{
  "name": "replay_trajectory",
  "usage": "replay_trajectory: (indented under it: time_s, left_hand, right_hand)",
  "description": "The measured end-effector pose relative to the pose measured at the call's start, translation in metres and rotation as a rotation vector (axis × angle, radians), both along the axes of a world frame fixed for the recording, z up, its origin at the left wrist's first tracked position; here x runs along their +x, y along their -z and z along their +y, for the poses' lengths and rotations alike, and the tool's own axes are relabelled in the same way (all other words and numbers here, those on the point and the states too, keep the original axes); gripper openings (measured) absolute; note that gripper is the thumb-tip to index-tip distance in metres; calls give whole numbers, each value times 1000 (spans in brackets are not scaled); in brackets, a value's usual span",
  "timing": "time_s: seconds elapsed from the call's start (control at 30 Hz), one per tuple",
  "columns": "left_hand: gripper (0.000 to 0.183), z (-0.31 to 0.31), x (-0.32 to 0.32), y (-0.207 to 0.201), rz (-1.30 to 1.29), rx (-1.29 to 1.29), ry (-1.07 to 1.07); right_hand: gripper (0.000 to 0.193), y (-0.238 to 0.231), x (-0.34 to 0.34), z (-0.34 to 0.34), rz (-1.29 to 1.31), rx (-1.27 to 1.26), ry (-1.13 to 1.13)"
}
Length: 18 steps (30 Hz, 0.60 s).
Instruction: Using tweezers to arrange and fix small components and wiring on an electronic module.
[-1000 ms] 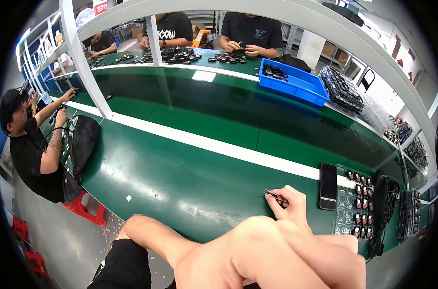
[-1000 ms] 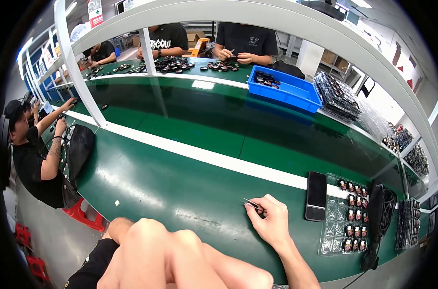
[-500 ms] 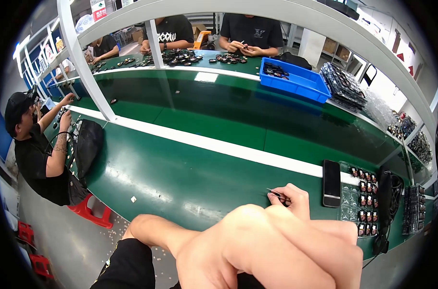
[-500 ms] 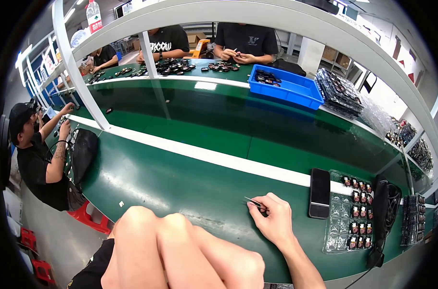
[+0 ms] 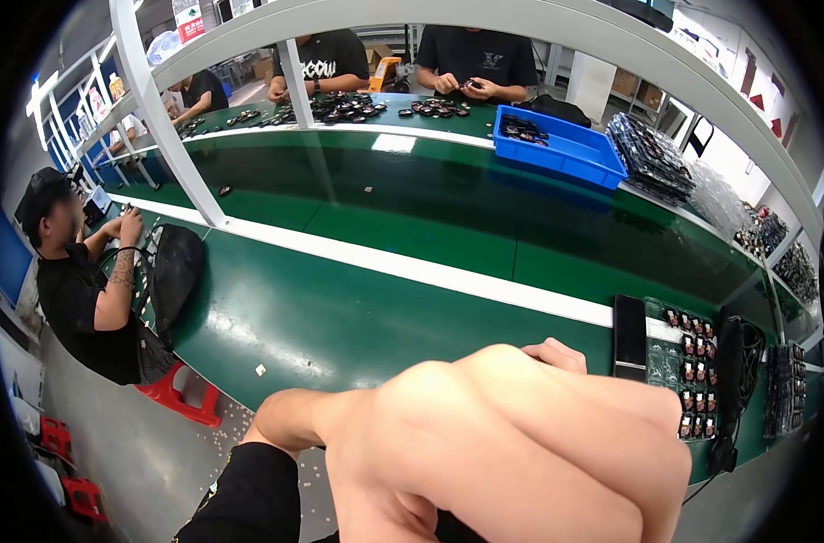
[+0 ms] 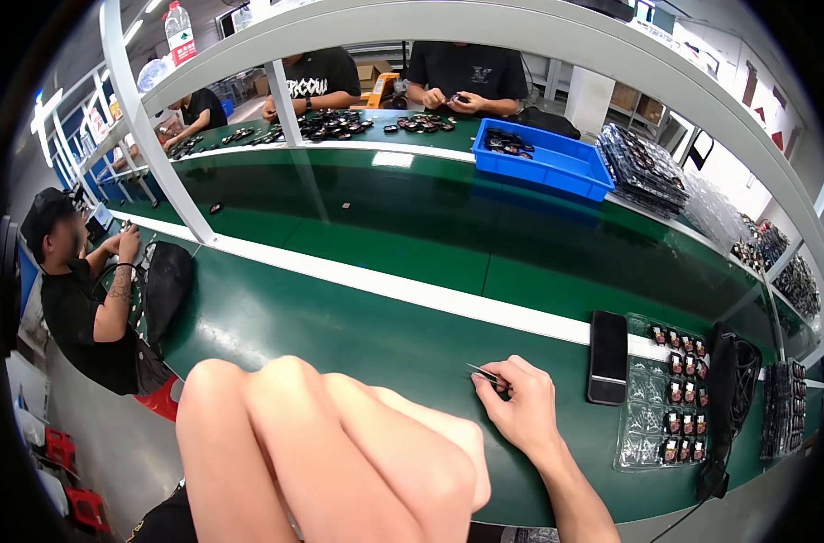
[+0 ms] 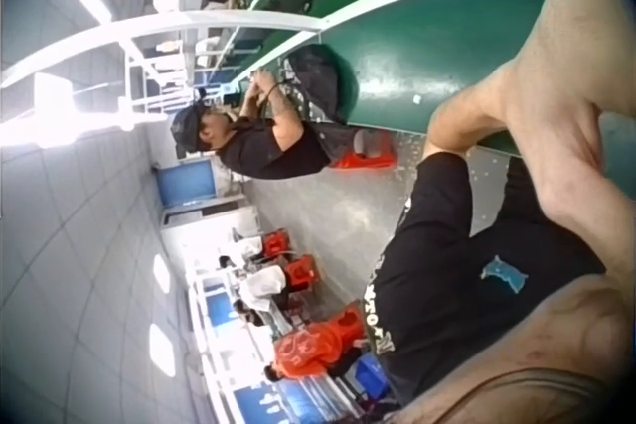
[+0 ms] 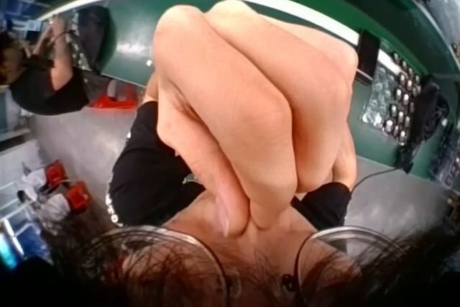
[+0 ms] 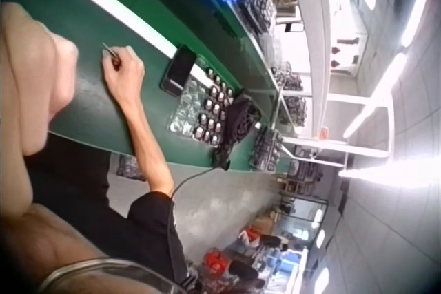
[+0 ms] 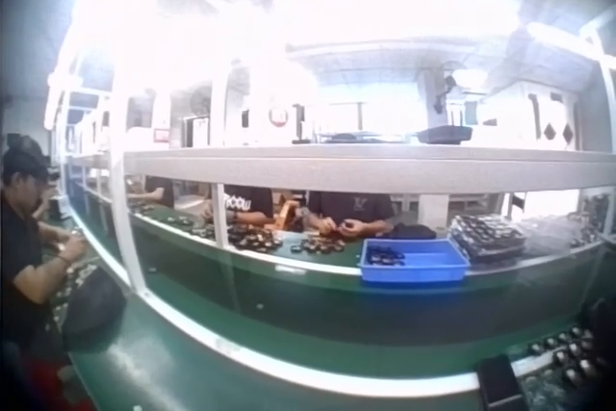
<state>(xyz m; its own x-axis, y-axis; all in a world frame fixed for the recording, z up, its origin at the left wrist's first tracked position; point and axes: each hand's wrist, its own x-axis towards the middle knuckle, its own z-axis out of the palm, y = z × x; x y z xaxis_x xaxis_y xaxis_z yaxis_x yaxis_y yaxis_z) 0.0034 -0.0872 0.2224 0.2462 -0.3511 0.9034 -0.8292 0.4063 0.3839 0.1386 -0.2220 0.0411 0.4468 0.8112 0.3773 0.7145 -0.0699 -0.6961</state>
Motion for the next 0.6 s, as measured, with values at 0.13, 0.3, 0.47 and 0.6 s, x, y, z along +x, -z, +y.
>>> replay_trajectory:
  time_s: [0.13, 0.3, 0.47, 0.6]
  left_hand:
    - [10, -8, 1, -4, -9, 4, 9]
    - [12, -6, 0, -7, -7, -11, 59]
    - [21, -13, -6, -5, 39, -10, 85]
    - [27, -12, -12, -1, 76, -20, 94]
  right_hand:
    - [13, 40, 17, -15, 54, 38, 18]
    - [13, 40, 15, -12, 42, 12, 18]
    - [14, 48, 24, -10, -45, 46, -72]
    - [13, 49, 21, -15, 67, -33, 32]
